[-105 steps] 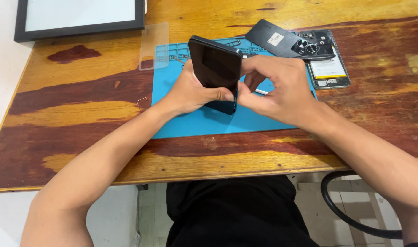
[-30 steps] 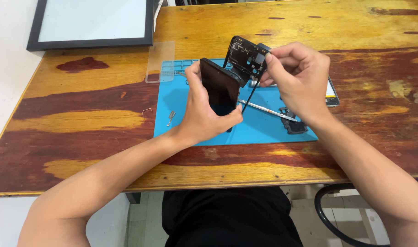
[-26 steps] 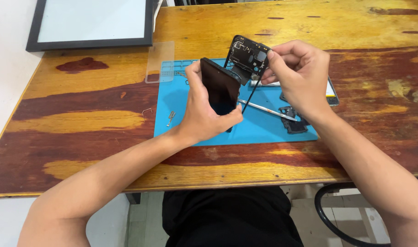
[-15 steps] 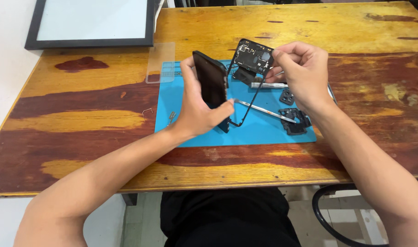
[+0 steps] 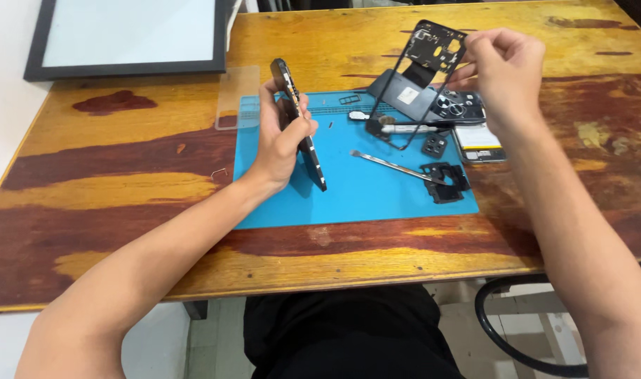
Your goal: The person disassembles a smartphone on a blue mat, using a screwdriver and tweezers to remove screws, pry open the back cover, and detach internal components including the battery and motherboard. Parts are placed on the mat as they are removed.
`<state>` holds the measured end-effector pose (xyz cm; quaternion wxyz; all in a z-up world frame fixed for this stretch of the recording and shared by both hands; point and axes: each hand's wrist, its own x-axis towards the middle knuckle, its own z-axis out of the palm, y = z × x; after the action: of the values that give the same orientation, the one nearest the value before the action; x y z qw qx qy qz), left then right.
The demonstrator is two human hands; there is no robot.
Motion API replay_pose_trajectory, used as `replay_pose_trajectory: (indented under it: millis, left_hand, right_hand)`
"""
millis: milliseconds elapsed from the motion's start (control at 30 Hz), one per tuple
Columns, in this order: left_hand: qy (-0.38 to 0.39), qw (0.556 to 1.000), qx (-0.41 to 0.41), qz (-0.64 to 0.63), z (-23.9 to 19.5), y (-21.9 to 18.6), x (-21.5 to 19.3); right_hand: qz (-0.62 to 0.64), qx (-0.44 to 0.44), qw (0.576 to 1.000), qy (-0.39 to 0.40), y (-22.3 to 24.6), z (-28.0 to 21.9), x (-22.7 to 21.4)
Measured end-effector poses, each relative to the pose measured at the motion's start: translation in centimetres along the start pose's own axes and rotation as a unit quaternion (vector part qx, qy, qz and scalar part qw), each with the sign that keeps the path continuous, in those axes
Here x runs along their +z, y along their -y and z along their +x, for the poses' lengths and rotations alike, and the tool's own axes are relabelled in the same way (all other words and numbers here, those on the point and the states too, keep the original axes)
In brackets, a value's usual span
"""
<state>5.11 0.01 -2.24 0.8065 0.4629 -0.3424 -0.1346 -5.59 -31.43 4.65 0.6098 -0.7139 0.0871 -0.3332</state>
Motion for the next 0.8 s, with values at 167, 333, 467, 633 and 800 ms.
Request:
replay_pose_trajectory:
  millis: [167, 333, 467, 633, 800]
  left_hand:
    - [-0.017, 0.998, -0.034, -0.048, 0.6, 0.7, -0.2]
    - [-0.071, 0.989, -0.099, -0.085, 1.3, 0.9, -0.8]
    - [-0.075, 0.984, -0.135, -0.089, 1.7, 1.0, -1.2]
    - [-0.075, 0.964, -0.195, -0.163, 2.2, 0.9, -1.5]
    - [-0.065, 0.962, -0.210, -0.159, 2.4, 0.5, -1.7]
  right_hand:
    - [-0.069, 0.063, 0.995, -0.013, -1.9, 2.5, -4.6]
    - [-0.125, 0.120, 0.984, -0.030, -3.2, 4.0, -8.2]
    - [-0.189, 0.184, 0.959, -0.100, -4.0, 4.3, -10.7]
    - [-0.227, 0.213, 0.944, -0.107, -5.5, 4.9, -12.8]
    - [-0.324, 0.229, 0.911, -0.109, -7.2, 5.1, -13.8]
